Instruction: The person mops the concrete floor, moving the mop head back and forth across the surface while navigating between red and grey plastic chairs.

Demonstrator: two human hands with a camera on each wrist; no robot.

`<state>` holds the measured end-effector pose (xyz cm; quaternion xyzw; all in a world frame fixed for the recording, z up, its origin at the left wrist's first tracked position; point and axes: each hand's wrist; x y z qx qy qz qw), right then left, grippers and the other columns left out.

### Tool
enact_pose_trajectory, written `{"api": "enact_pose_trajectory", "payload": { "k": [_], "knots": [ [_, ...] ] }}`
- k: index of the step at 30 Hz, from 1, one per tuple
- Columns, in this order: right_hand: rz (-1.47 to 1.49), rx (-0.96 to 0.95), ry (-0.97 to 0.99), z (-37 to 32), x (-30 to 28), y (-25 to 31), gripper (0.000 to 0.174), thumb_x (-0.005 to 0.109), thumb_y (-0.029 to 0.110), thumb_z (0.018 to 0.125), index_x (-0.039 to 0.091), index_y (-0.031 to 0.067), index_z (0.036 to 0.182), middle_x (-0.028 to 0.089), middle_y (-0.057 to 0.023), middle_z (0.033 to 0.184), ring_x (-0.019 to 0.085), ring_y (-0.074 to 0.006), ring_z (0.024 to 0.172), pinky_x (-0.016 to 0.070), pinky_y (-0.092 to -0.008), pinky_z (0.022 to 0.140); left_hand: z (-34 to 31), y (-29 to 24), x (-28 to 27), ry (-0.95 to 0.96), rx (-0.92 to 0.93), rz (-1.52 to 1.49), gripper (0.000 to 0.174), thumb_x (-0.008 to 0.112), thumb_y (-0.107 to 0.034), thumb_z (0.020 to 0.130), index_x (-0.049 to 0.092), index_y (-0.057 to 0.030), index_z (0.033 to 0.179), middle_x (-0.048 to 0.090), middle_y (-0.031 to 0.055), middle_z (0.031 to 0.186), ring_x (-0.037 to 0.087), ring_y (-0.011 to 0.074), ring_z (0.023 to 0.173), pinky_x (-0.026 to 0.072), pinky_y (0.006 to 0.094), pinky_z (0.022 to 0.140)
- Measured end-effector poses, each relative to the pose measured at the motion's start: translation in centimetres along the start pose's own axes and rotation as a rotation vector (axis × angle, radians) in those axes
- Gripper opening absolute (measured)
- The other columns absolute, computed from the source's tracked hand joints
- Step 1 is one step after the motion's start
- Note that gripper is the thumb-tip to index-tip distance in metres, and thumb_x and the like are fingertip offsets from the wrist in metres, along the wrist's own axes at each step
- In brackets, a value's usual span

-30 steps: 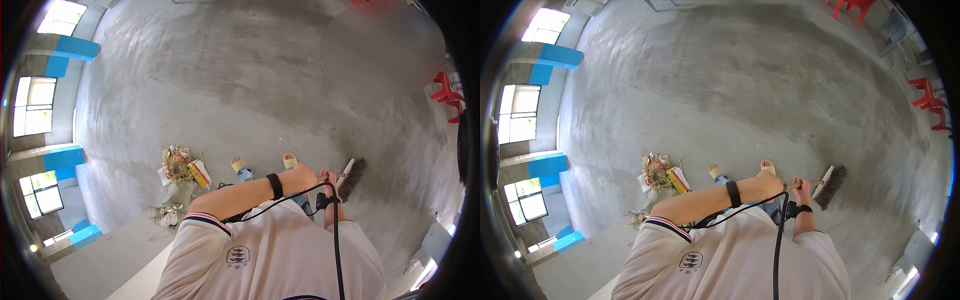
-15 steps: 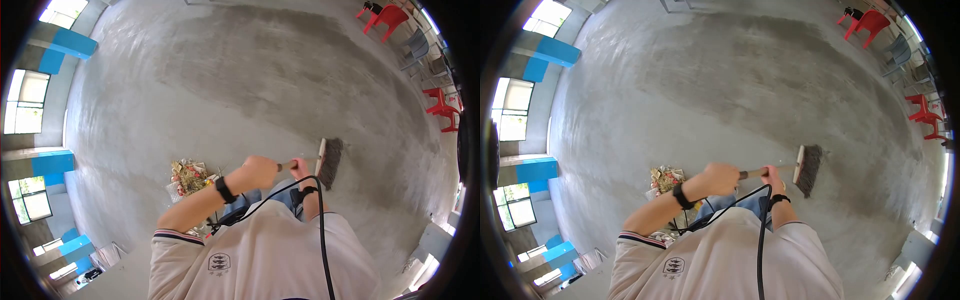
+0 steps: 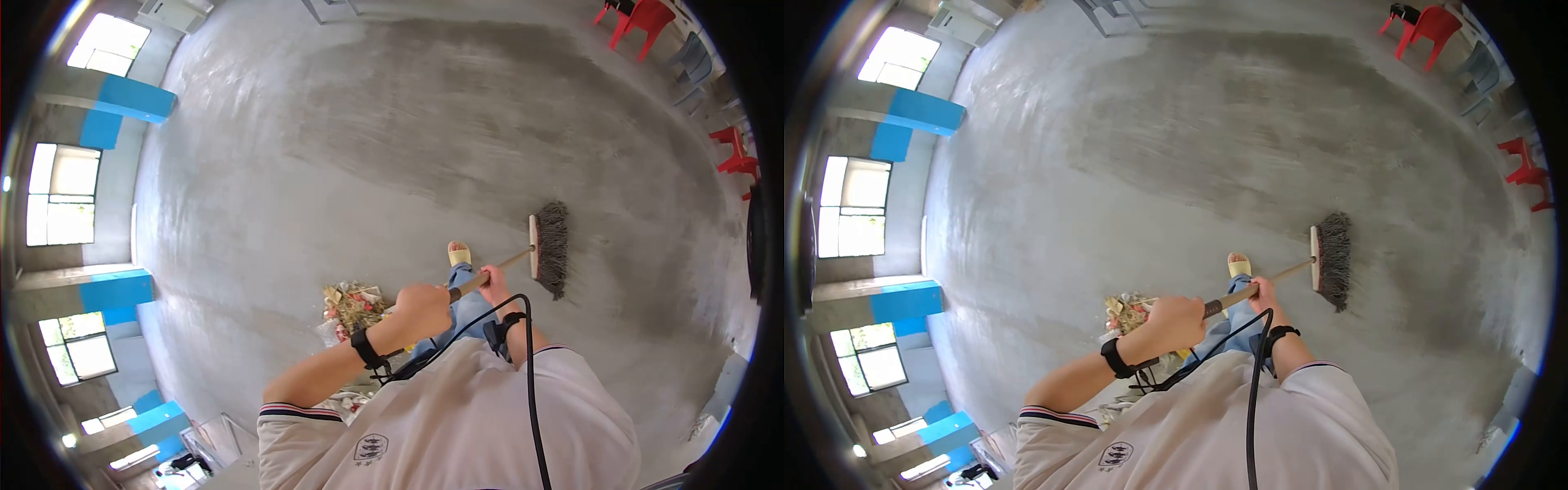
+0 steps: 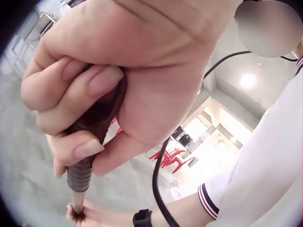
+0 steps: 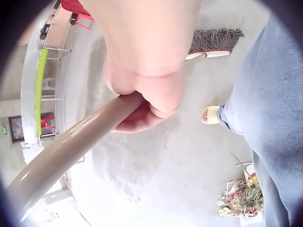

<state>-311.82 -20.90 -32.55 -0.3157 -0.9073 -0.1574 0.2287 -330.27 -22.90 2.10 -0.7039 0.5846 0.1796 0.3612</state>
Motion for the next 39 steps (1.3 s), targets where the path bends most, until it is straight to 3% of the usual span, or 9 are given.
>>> {"api": "enact_pose_trajectory", "payload": {
  "k": [4, 14, 17, 21, 26, 28, 31, 33, 39],
  "knots": [
    [0.039, 0.002, -0.086, 0.7, 1.8, 0.3, 0.010, 0.053, 0.001, 0.076, 0.046, 0.0049, 0.071, 0.049, -0.0065, 0.063, 0.053, -0.0178, 0.056, 0.0499, -0.0300, 0.055, 2.1, 1.2, -2.1, 0.071, -0.006, -0.023, 0.027, 0.052, -0.022, 0.078, 0.058, 0.0025, 0.086, 0.063, 0.0187, 0.070, 0.063, 0.0372, 0.067, 0.0500, 0.0463, 0.060],
    [0.056, -0.059, -0.146, 0.8, 5.9, 2.4, 0.024, 0.051, -0.001, 0.073, 0.051, -0.0049, 0.097, 0.052, -0.0066, 0.074, 0.056, -0.0190, 0.063, 0.0489, -0.0311, 0.053, 6.4, 2.1, -8.3, 0.276, 0.037, 0.106, 0.029, 0.050, -0.026, 0.083, 0.055, 0.0014, 0.092, 0.064, 0.0200, 0.075, 0.063, 0.0386, 0.073, 0.0490, 0.0488, 0.064],
    [0.042, -0.101, -0.087, 2.1, 6.6, 1.9, 0.033, 0.051, -0.003, 0.073, 0.051, -0.0041, 0.105, 0.059, -0.0106, 0.092, 0.058, -0.0202, 0.070, 0.0510, -0.0310, 0.057, 7.5, 4.2, -8.2, 0.237, 0.125, 0.139, 0.032, 0.050, -0.029, 0.085, 0.053, 0.0020, 0.093, 0.064, 0.0198, 0.075, 0.063, 0.0390, 0.073, 0.0488, 0.0497, 0.064],
    [0.066, -0.125, -0.181, 3.5, 7.1, 0.3, 0.034, 0.050, -0.004, 0.072, 0.053, -0.0011, 0.106, 0.059, -0.0096, 0.095, 0.059, -0.0200, 0.072, 0.0517, -0.0317, 0.058, 7.9, 7.6, -7.0, 0.316, 0.206, 0.205, 0.037, 0.048, -0.030, 0.088, 0.049, 0.0054, 0.097, 0.063, 0.0221, 0.074, 0.063, 0.0397, 0.071, 0.0488, 0.0495, 0.062],
    [0.118, -0.285, -0.046, 6.9, 8.7, -3.5, 0.029, 0.051, -0.008, 0.071, 0.047, 0.0074, 0.096, 0.051, -0.0061, 0.079, 0.055, -0.0183, 0.067, 0.0513, -0.0333, 0.058, 8.6, 13.9, -8.1, 0.354, 0.294, 0.155, 0.035, 0.048, -0.028, 0.090, 0.047, 0.0064, 0.098, 0.062, 0.0243, 0.073, 0.062, 0.0407, 0.068, 0.0491, 0.0490, 0.060],
    [0.205, -0.382, -0.134, 9.5, 9.7, -6.0, 0.028, 0.052, -0.008, 0.070, 0.045, 0.0087, 0.092, 0.050, -0.0065, 0.077, 0.053, -0.0188, 0.065, 0.0508, -0.0341, 0.058, 8.9, 16.3, -8.3, 0.360, 0.361, 0.226, 0.033, 0.049, -0.027, 0.089, 0.046, 0.0050, 0.097, 0.062, 0.0235, 0.072, 0.062, 0.0409, 0.067, 0.0490, 0.0499, 0.060],
    [0.417, -0.471, -0.216, 7.6, 16.3, -8.5, 0.028, 0.054, -0.009, 0.069, 0.040, 0.0095, 0.085, 0.046, -0.0080, 0.076, 0.051, -0.0212, 0.061, 0.0491, -0.0374, 0.054, 6.7, 20.4, -12.2, 0.323, 0.420, 0.343, 0.030, 0.051, -0.026, 0.088, 0.045, 0.0030, 0.094, 0.062, 0.0230, 0.072, 0.062, 0.0413, 0.067, 0.0489, 0.0501, 0.059],
    [0.466, -0.479, -0.313, 8.3, 20.5, -11.1, 0.036, 0.056, -0.007, 0.071, 0.036, 0.0123, 0.094, 0.046, -0.0093, 0.078, 0.054, -0.0228, 0.062, 0.0487, -0.0401, 0.053, 4.6, 23.7, -15.6, 0.293, 0.459, 0.354, 0.028, 0.053, -0.024, 0.087, 0.044, 0.0015, 0.094, 0.062, 0.0227, 0.072, 0.061, 0.0418, 0.066, 0.0487, 0.0505, 0.059],
    [0.374, -0.189, -0.282, 9.7, 33.1, -18.9, 0.052, 0.055, -0.006, 0.073, 0.021, 0.0177, 0.104, 0.046, -0.0101, 0.087, 0.058, -0.0260, 0.067, 0.0545, -0.0438, 0.058, 0.6, 32.9, -22.4, 0.321, 0.373, 0.454, 0.028, 0.054, -0.026, 0.086, 0.047, -0.0007, 0.094, 0.061, 0.0209, 0.066, 0.061, 0.0409, 0.064, 0.0487, 0.0484, 0.058]
  ]
}}
Point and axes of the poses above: each hand's wrist, its own z-axis towards the middle knuckle, its own x-axis out of the palm, y = z × x
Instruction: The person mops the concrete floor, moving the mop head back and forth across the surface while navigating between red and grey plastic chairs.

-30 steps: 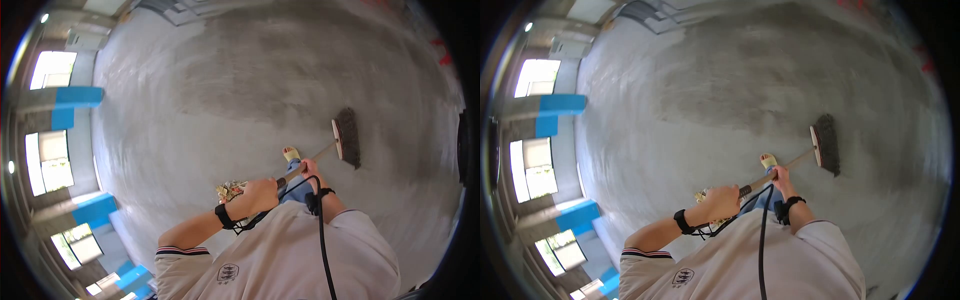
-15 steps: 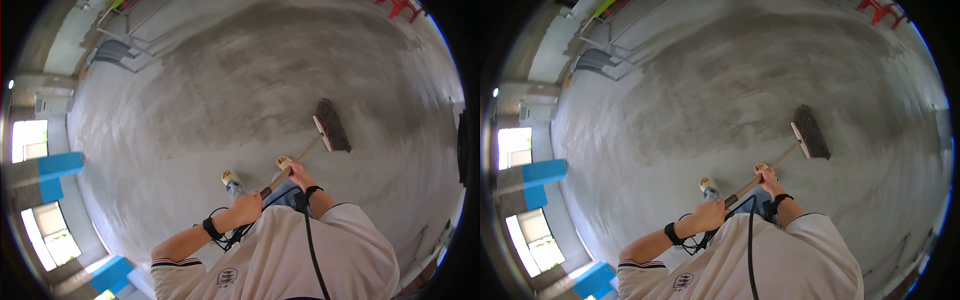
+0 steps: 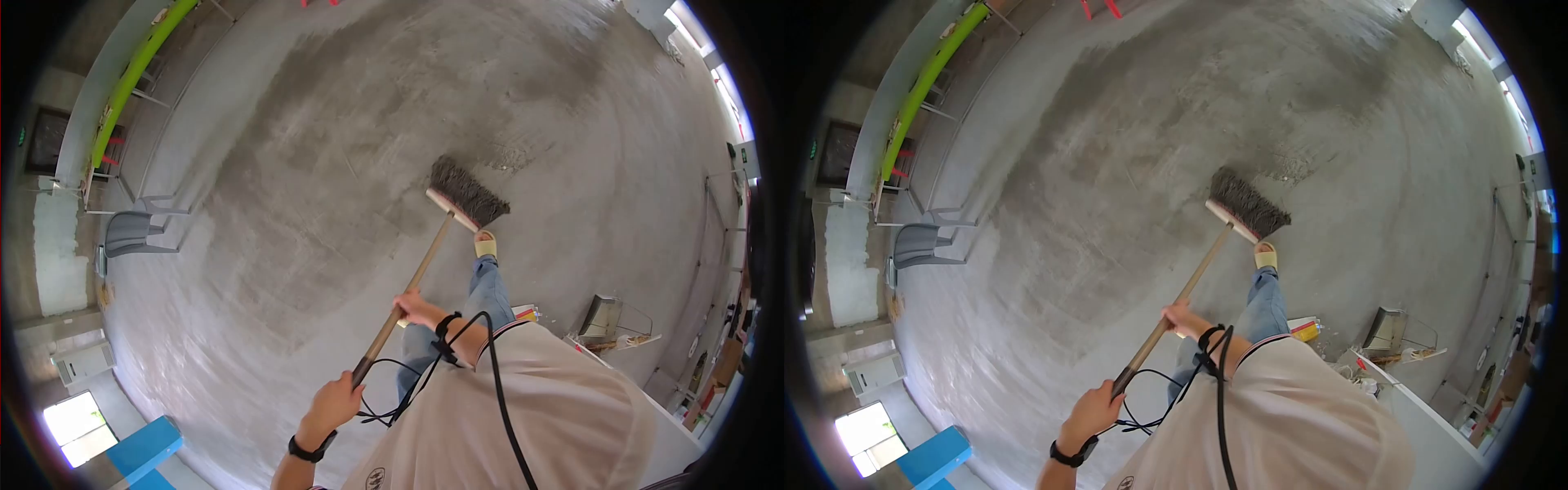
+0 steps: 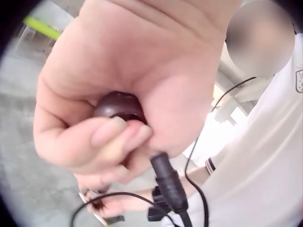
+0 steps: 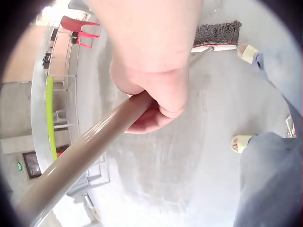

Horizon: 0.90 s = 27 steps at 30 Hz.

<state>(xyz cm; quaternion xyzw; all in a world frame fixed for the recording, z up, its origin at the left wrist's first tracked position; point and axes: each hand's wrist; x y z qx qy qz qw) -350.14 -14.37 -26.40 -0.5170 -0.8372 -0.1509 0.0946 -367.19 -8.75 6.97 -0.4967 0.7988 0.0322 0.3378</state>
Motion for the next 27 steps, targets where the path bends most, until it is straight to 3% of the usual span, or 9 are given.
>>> {"api": "enact_pose_trajectory", "payload": {
  "k": [1, 3, 7, 9, 10, 14, 17, 23, 27],
  "knots": [
    [-0.002, -0.001, 0.002, 0.2, 0.6, -1.8, 0.052, 0.055, -0.006, 0.073, 0.021, 0.0177, 0.104, 0.046, -0.0101, 0.087, 0.058, -0.0260, 0.067, 0.0545, -0.0438, 0.058, -1.1, 1.0, -0.2, 0.012, -0.023, -0.029, 0.028, 0.055, -0.027, 0.086, 0.049, -0.0017, 0.095, 0.061, 0.0208, 0.066, 0.060, 0.0417, 0.064, 0.0480, 0.0488, 0.057],
    [-0.076, 0.062, 0.221, 2.1, 0.9, -5.5, 0.055, 0.054, -0.005, 0.075, 0.014, 0.0132, 0.109, 0.050, -0.0124, 0.089, 0.061, -0.0274, 0.068, 0.0564, -0.0446, 0.060, -2.5, 2.5, 0.2, 0.018, -0.102, -0.062, 0.028, 0.057, -0.029, 0.085, 0.051, -0.0034, 0.097, 0.061, 0.0203, 0.066, 0.060, 0.0419, 0.064, 0.0475, 0.0491, 0.057],
    [-0.143, 0.068, 0.145, -2.0, 1.8, -6.8, 0.069, 0.053, 0.001, 0.079, 0.000, 0.0004, 0.124, 0.055, -0.0156, 0.087, 0.062, -0.0298, 0.066, 0.0569, -0.0456, 0.060, -4.3, 4.6, 4.9, -0.046, -0.169, -0.179, 0.031, 0.063, -0.029, 0.082, 0.057, -0.0062, 0.102, 0.060, 0.0208, 0.065, 0.059, 0.0426, 0.065, 0.0461, 0.0465, 0.055],
    [-0.231, 0.068, 0.006, -2.8, 2.3, -6.9, 0.082, 0.051, 0.003, 0.081, -0.015, 0.0001, 0.129, 0.056, -0.0215, 0.088, 0.063, -0.0304, 0.061, 0.0576, -0.0420, 0.058, -4.3, 5.4, 5.8, -0.057, -0.162, -0.128, 0.035, 0.063, -0.033, 0.082, 0.056, -0.0072, 0.104, 0.061, 0.0189, 0.067, 0.060, 0.0413, 0.065, 0.0470, 0.0478, 0.057],
    [-0.227, 0.036, 0.021, -2.7, 2.5, -7.1, 0.094, 0.050, 0.004, 0.082, -0.031, 0.0003, 0.128, 0.057, -0.0269, 0.088, 0.063, -0.0308, 0.059, 0.0574, -0.0411, 0.056, -4.2, 5.6, 5.7, -0.060, -0.176, -0.144, 0.035, 0.063, -0.033, 0.082, 0.056, -0.0074, 0.104, 0.061, 0.0189, 0.067, 0.060, 0.0408, 0.065, 0.0474, 0.0476, 0.058],
    [-0.249, 0.040, 0.035, -1.5, 3.5, -5.4, 0.097, 0.050, 0.005, 0.081, -0.036, -0.0016, 0.125, 0.058, -0.0273, 0.088, 0.064, -0.0311, 0.064, 0.0578, -0.0397, 0.058, -2.4, 5.9, 2.8, -0.024, -0.185, -0.094, 0.033, 0.063, -0.032, 0.082, 0.056, -0.0081, 0.105, 0.063, 0.0178, 0.069, 0.061, 0.0396, 0.067, 0.0485, 0.0466, 0.058],
    [-0.348, -0.075, -0.001, 0.7, 3.1, -3.3, 0.098, 0.051, 0.005, 0.081, -0.037, -0.0024, 0.125, 0.058, -0.0269, 0.088, 0.064, -0.0309, 0.066, 0.0572, -0.0390, 0.057, -0.4, 6.2, 2.1, 0.003, -0.138, -0.033, 0.033, 0.062, -0.031, 0.083, 0.054, -0.0086, 0.106, 0.063, 0.0173, 0.070, 0.061, 0.0398, 0.067, 0.0485, 0.0466, 0.058],
    [-0.492, -0.276, -0.215, 4.7, -5.5, 1.3, 0.100, 0.052, 0.005, 0.080, -0.037, -0.0042, 0.124, 0.059, -0.0261, 0.088, 0.064, -0.0305, 0.068, 0.0561, -0.0377, 0.053, 9.4, 1.5, 5.1, 0.180, -0.105, -0.132, 0.034, 0.060, -0.031, 0.084, 0.050, -0.0081, 0.107, 0.063, 0.0186, 0.070, 0.060, 0.0420, 0.066, 0.0476, 0.0492, 0.058],
    [-0.286, -0.298, -0.131, 5.7, -12.9, 13.3, 0.094, 0.053, 0.003, 0.080, -0.024, 0.0012, 0.135, 0.059, -0.0195, 0.090, 0.063, -0.0275, 0.070, 0.0525, -0.0380, 0.052, 18.1, -5.9, 5.7, 0.055, 0.031, -0.033, 0.031, 0.057, -0.030, 0.086, 0.047, -0.0096, 0.107, 0.062, 0.0204, 0.069, 0.059, 0.0432, 0.064, 0.0458, 0.0522, 0.056]
  ]
}}
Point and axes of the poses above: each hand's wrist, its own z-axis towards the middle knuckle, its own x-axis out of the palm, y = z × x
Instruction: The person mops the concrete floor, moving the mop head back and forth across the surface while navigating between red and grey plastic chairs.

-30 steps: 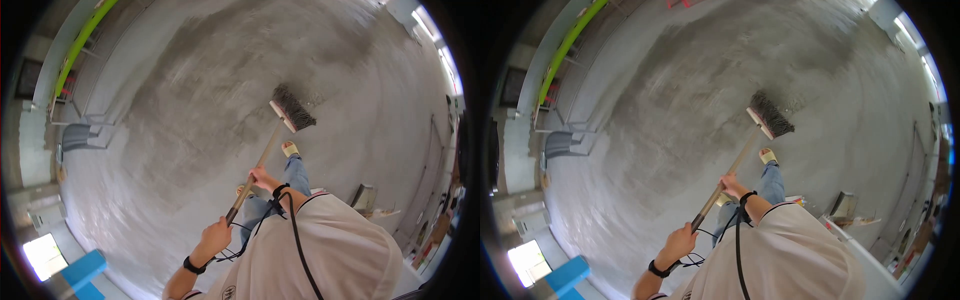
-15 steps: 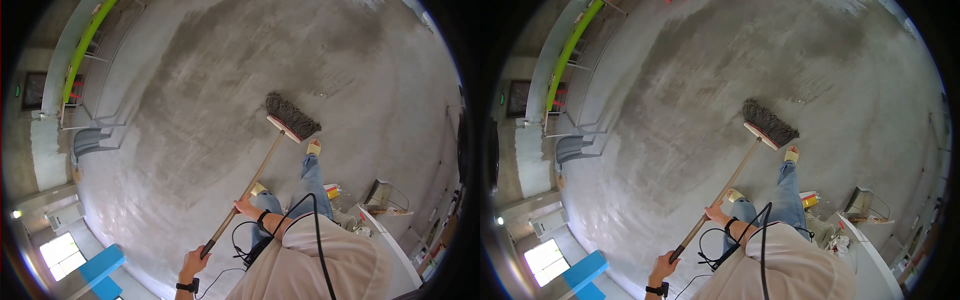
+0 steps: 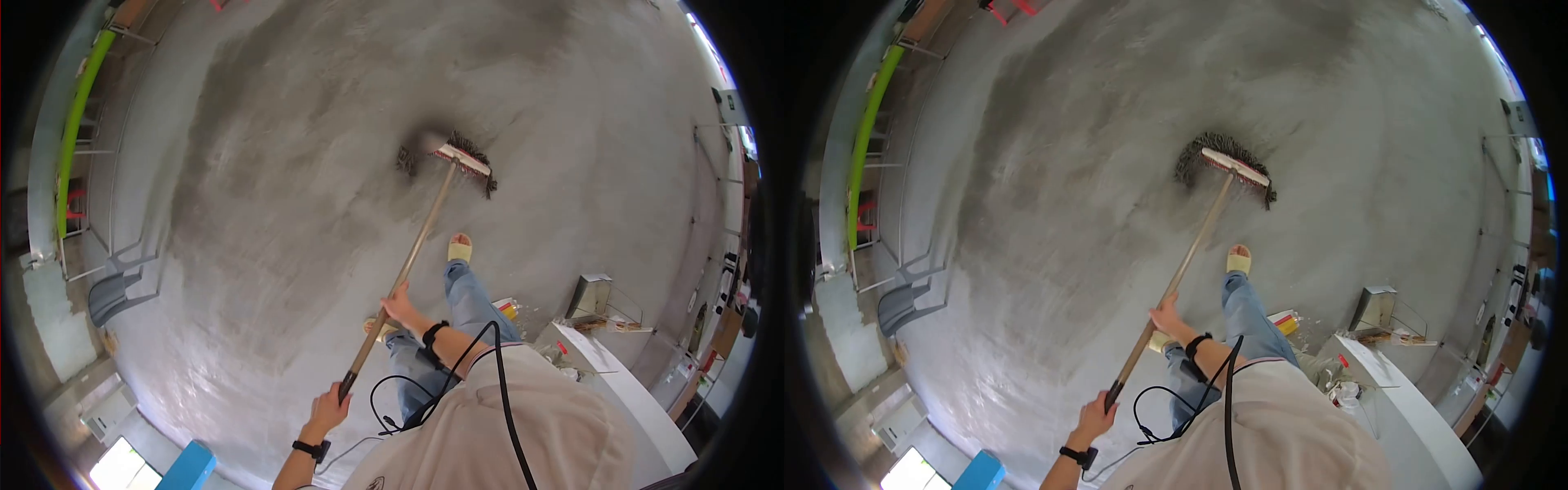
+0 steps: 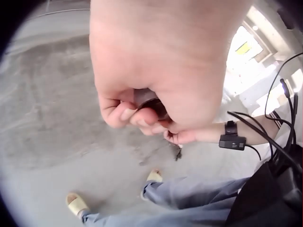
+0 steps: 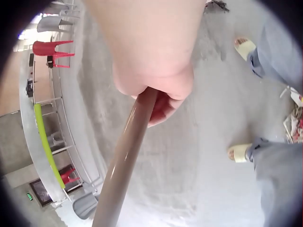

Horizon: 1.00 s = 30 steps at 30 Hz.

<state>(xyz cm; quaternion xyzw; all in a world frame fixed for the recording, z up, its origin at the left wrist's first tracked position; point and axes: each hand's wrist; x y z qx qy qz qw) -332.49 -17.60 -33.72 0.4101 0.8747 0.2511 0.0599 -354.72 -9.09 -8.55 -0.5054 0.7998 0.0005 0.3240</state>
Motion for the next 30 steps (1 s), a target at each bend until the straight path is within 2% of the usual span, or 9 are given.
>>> {"api": "enact_pose_trajectory", "payload": {
  "k": [3, 5, 7, 9, 11, 16, 18, 22, 30],
  "knots": [
    [0.240, -0.047, 0.103, 4.3, -7.6, 7.8, 0.081, 0.057, 0.007, 0.080, 0.004, 0.0143, 0.140, 0.057, -0.0091, 0.081, 0.059, -0.0167, 0.061, 0.0509, -0.0314, 0.054, 8.5, -5.4, -2.0, -0.095, 0.060, 0.055, 0.031, 0.056, -0.031, 0.085, 0.047, -0.0092, 0.106, 0.061, 0.0208, 0.068, 0.059, 0.0426, 0.064, 0.0458, 0.0522, 0.055],
    [0.426, -0.037, 0.155, 5.0, -13.3, 12.7, 0.067, 0.057, 0.005, 0.082, 0.023, 0.0131, 0.138, 0.059, -0.0099, 0.084, 0.059, -0.0156, 0.062, 0.0510, -0.0298, 0.056, 13.8, -9.1, -3.9, -0.168, 0.149, 0.023, 0.030, 0.056, -0.029, 0.085, 0.047, -0.0082, 0.105, 0.061, 0.0209, 0.067, 0.059, 0.0431, 0.064, 0.0453, 0.0524, 0.054],
    [-0.237, -0.574, 0.048, 9.9, -21.2, 10.7, 0.054, 0.055, 0.002, 0.083, 0.038, 0.0115, 0.133, 0.061, -0.0097, 0.085, 0.059, -0.0148, 0.062, 0.0512, -0.0295, 0.057, 19.1, -13.4, -5.6, -0.197, 0.231, -0.016, 0.029, 0.057, -0.028, 0.085, 0.047, -0.0064, 0.102, 0.060, 0.0222, 0.066, 0.058, 0.0447, 0.064, 0.0445, 0.0524, 0.054],
    [0.094, -0.319, -0.039, 6.3, -28.7, 15.4, 0.046, 0.055, 0.003, 0.083, 0.044, 0.0079, 0.128, 0.061, -0.0095, 0.084, 0.058, -0.0143, 0.062, 0.0511, -0.0293, 0.057, 23.9, -19.3, -6.4, -0.211, 0.285, -0.051, 0.030, 0.057, -0.030, 0.085, 0.048, -0.0052, 0.101, 0.060, 0.0234, 0.068, 0.057, 0.0460, 0.065, 0.0442, 0.0531, 0.055],
    [0.247, -0.376, -0.194, 4.6, -37.2, 14.5, 0.046, 0.053, 0.003, 0.082, 0.043, 0.0058, 0.127, 0.061, -0.0102, 0.083, 0.059, -0.0147, 0.062, 0.0508, -0.0279, 0.056, 28.7, -26.2, -6.7, -0.239, 0.341, -0.074, 0.032, 0.056, -0.031, 0.085, 0.050, -0.0019, 0.097, 0.060, 0.0258, 0.074, 0.058, 0.0463, 0.071, 0.0451, 0.0528, 0.060],
    [0.351, -0.175, -0.727, -6.3, -51.1, 11.1, 0.044, 0.048, 0.005, 0.082, 0.042, 0.0073, 0.126, 0.060, -0.0117, 0.083, 0.060, -0.0186, 0.062, 0.0493, -0.0281, 0.053, 39.5, -40.3, -6.2, -0.199, 0.362, -0.162, 0.038, 0.057, -0.032, 0.084, 0.051, 0.0038, 0.095, 0.061, 0.0279, 0.089, 0.059, 0.0441, 0.086, 0.0465, 0.0493, 0.071],
    [0.490, -0.129, -0.839, -10.6, -52.9, 8.3, 0.042, 0.047, 0.006, 0.083, 0.041, 0.0076, 0.125, 0.060, -0.0124, 0.086, 0.061, -0.0195, 0.062, 0.0481, -0.0283, 0.051, 43.1, -42.2, -4.1, -0.044, 0.270, -0.306, 0.041, 0.058, -0.032, 0.083, 0.051, 0.0041, 0.100, 0.061, 0.0282, 0.094, 0.058, 0.0439, 0.091, 0.0464, 0.0485, 0.076],
    [0.630, -0.071, -0.912, -15.1, -52.3, 0.9, 0.041, 0.044, 0.006, 0.083, 0.042, 0.0068, 0.124, 0.060, -0.0134, 0.089, 0.062, -0.0204, 0.063, 0.0480, -0.0288, 0.049, 42.7, -42.1, -0.3, -0.065, 0.334, -0.271, 0.043, 0.058, -0.031, 0.083, 0.050, 0.0044, 0.105, 0.060, 0.0294, 0.097, 0.058, 0.0447, 0.094, 0.0462, 0.0480, 0.079],
    [0.505, 0.041, -0.582, -13.4, -39.0, 0.1, 0.041, 0.044, 0.008, 0.082, 0.043, 0.0065, 0.123, 0.061, -0.0137, 0.087, 0.063, -0.0220, 0.064, 0.0492, -0.0290, 0.049, 33.0, -28.1, -5.4, -0.166, 0.387, -0.113, 0.040, 0.058, -0.031, 0.082, 0.051, 0.0050, 0.098, 0.061, 0.0290, 0.092, 0.058, 0.0446, 0.090, 0.0461, 0.0487, 0.076]
  ]
}}
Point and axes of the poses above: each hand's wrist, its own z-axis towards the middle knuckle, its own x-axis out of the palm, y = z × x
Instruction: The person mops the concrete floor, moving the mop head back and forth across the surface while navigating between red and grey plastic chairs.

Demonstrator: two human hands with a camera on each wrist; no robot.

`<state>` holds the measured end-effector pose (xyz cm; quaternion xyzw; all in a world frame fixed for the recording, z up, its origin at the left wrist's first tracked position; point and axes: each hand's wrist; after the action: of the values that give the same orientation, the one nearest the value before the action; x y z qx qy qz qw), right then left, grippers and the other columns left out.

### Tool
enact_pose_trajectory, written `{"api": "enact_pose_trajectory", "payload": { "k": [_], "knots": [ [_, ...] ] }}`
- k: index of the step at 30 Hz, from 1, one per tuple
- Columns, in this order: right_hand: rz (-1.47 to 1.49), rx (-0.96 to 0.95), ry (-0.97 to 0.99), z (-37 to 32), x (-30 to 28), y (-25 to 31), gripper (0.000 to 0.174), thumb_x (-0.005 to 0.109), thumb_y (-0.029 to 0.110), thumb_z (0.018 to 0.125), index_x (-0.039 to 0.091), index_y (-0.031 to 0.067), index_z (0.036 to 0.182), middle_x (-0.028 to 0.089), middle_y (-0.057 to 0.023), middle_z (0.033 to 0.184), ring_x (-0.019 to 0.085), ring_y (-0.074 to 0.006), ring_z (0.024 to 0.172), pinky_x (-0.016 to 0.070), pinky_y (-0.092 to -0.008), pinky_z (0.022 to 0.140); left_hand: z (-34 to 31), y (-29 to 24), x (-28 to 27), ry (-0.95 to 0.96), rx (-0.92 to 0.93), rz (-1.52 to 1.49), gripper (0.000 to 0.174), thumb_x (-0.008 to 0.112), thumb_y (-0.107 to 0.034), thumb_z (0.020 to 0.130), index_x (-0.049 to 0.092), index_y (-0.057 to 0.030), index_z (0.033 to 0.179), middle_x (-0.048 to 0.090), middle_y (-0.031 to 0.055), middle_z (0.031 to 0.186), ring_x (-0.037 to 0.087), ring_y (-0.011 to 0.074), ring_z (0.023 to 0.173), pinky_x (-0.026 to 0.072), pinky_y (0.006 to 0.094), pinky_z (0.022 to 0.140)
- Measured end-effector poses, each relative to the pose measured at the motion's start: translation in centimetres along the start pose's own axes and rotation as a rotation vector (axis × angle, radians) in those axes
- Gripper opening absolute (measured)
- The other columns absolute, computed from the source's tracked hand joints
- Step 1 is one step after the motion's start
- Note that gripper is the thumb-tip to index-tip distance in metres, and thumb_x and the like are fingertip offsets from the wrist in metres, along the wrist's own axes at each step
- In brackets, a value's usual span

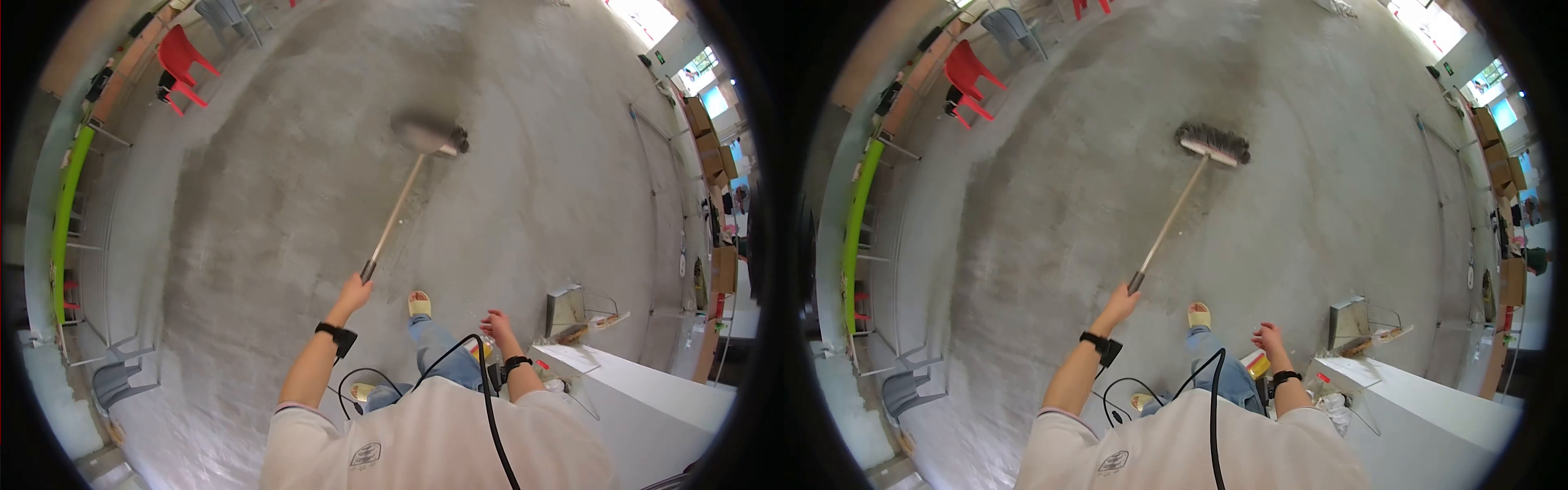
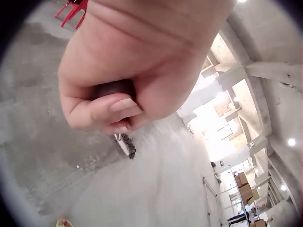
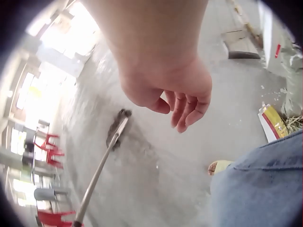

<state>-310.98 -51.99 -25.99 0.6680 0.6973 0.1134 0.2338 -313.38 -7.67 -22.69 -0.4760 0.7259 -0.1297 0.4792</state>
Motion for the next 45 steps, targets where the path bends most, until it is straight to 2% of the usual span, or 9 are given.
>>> {"api": "enact_pose_trajectory", "payload": {
  "k": [6, 14, 19, 24, 27, 31, 33, 37, 45],
  "knots": [
    [-0.301, -0.233, 0.308, -1.1, 13.3, -6.1, 0.036, 0.049, 0.017, 0.085, 0.045, 0.0070, 0.119, 0.061, -0.0145, 0.092, 0.063, -0.0215, 0.069, 0.0523, -0.0308, 0.060, -14.8, 5.8, -5.0, 0.050, -0.066, 0.162, 0.037, 0.057, -0.031, 0.083, 0.053, 0.0037, 0.096, 0.061, 0.0277, 0.090, 0.058, 0.0442, 0.088, 0.0464, 0.0480, 0.075],
    [0.113, 0.376, 0.936, -18.3, 28.4, -21.4, 0.055, 0.054, 0.040, 0.089, 0.025, 0.0084, 0.123, 0.055, -0.0211, 0.108, 0.062, -0.0332, 0.087, 0.0528, -0.0416, 0.078, -39.7, 16.5, -10.2, 0.093, -0.134, 0.138, 0.035, 0.057, -0.032, 0.084, 0.055, 0.0006, 0.095, 0.062, 0.0252, 0.088, 0.059, 0.0421, 0.085, 0.0464, 0.0457, 0.073],
    [0.134, 0.480, 0.884, -26.2, 33.9, -31.4, 0.059, 0.053, 0.043, 0.089, 0.020, 0.0076, 0.123, 0.053, -0.0223, 0.113, 0.060, -0.0337, 0.094, 0.0507, -0.0425, 0.083, -56.2, 23.5, -11.8, 0.107, -0.228, 0.103, 0.035, 0.059, -0.033, 0.084, 0.056, 0.0002, 0.097, 0.062, 0.0208, 0.081, 0.059, 0.0363, 0.077, 0.0448, 0.0412, 0.066],
    [-0.156, 0.560, 0.813, -28.7, 35.7, -39.6, 0.051, 0.055, 0.035, 0.089, 0.030, 0.0065, 0.124, 0.055, -0.0184, 0.102, 0.058, -0.0305, 0.093, 0.0507, -0.0408, 0.084, -70.6, 21.2, -13.5, 0.091, -0.589, -0.087, 0.033, 0.060, -0.032, 0.083, 0.057, -0.0047, 0.101, 0.062, 0.0166, 0.077, 0.059, 0.0337, 0.070, 0.0449, 0.0391, 0.062],
    [-0.072, 0.679, 0.786, -29.6, 35.9, -42.9, 0.033, 0.058, 0.019, 0.087, 0.040, -0.0018, 0.105, 0.054, -0.0210, 0.100, 0.059, -0.0320, 0.091, 0.0512, -0.0436, 0.083, -76.4, 19.6, -12.8, 0.029, -0.682, -0.078, 0.033, 0.061, -0.030, 0.083, 0.056, -0.0061, 0.105, 0.063, 0.0178, 0.077, 0.060, 0.0379, 0.074, 0.0459, 0.0425, 0.062],
    [-0.024, 0.836, 0.639, -30.1, 35.6, -48.4, 0.016, 0.051, 0.005, 0.089, 0.043, -0.0050, 0.098, 0.053, -0.0182, 0.093, 0.059, -0.0304, 0.084, 0.0539, -0.0427, 0.077, -80.4, 16.0, -11.7, -0.045, -0.775, -0.091, 0.035, 0.065, -0.029, 0.080, 0.058, -0.0062, 0.105, 0.063, 0.0166, 0.077, 0.060, 0.0358, 0.072, 0.0460, 0.0419, 0.062],
    [-0.065, 0.805, 0.669, -31.0, 35.1, -49.6, 0.016, 0.050, 0.004, 0.088, 0.043, -0.0047, 0.099, 0.053, -0.0177, 0.093, 0.059, -0.0301, 0.084, 0.0540, -0.0423, 0.075, -80.9, 14.5, -11.3, -0.261, -0.918, 0.039, 0.033, 0.071, -0.026, 0.074, 0.062, -0.0061, 0.099, 0.063, 0.0157, 0.075, 0.060, 0.0338, 0.068, 0.0459, 0.0405, 0.061],
    [-0.191, 0.763, 0.735, -30.4, 34.7, -51.2, 0.014, 0.052, 0.004, 0.089, 0.045, -0.0038, 0.098, 0.053, -0.0138, 0.090, 0.060, -0.0276, 0.082, 0.0542, -0.0409, 0.072, -82.9, 18.1, -6.6, -0.547, -0.823, -0.066, 0.026, 0.076, -0.012, 0.066, 0.067, -0.0019, 0.088, 0.061, 0.0129, 0.068, 0.058, 0.0262, 0.057, 0.0435, 0.0337, 0.053],
    [-0.175, 0.603, 0.712, -28.5, 34.0, -47.1, 0.015, 0.055, 0.001, 0.085, 0.047, -0.0008, 0.098, 0.054, -0.0107, 0.086, 0.061, -0.0246, 0.077, 0.0549, -0.0399, 0.070, -79.3, 21.9, -4.8, -0.468, -0.645, 0.083, 0.020, 0.076, -0.013, 0.066, 0.068, -0.0045, 0.083, 0.056, 0.0117, 0.059, 0.054, 0.0272, 0.051, 0.0413, 0.0354, 0.049]
  ]
}}
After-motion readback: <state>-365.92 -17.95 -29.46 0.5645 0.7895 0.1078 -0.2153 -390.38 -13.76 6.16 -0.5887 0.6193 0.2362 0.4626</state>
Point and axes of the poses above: each hand's wrist, its own z-axis towards the middle knuckle, its own x-axis out of the palm, y = z × x
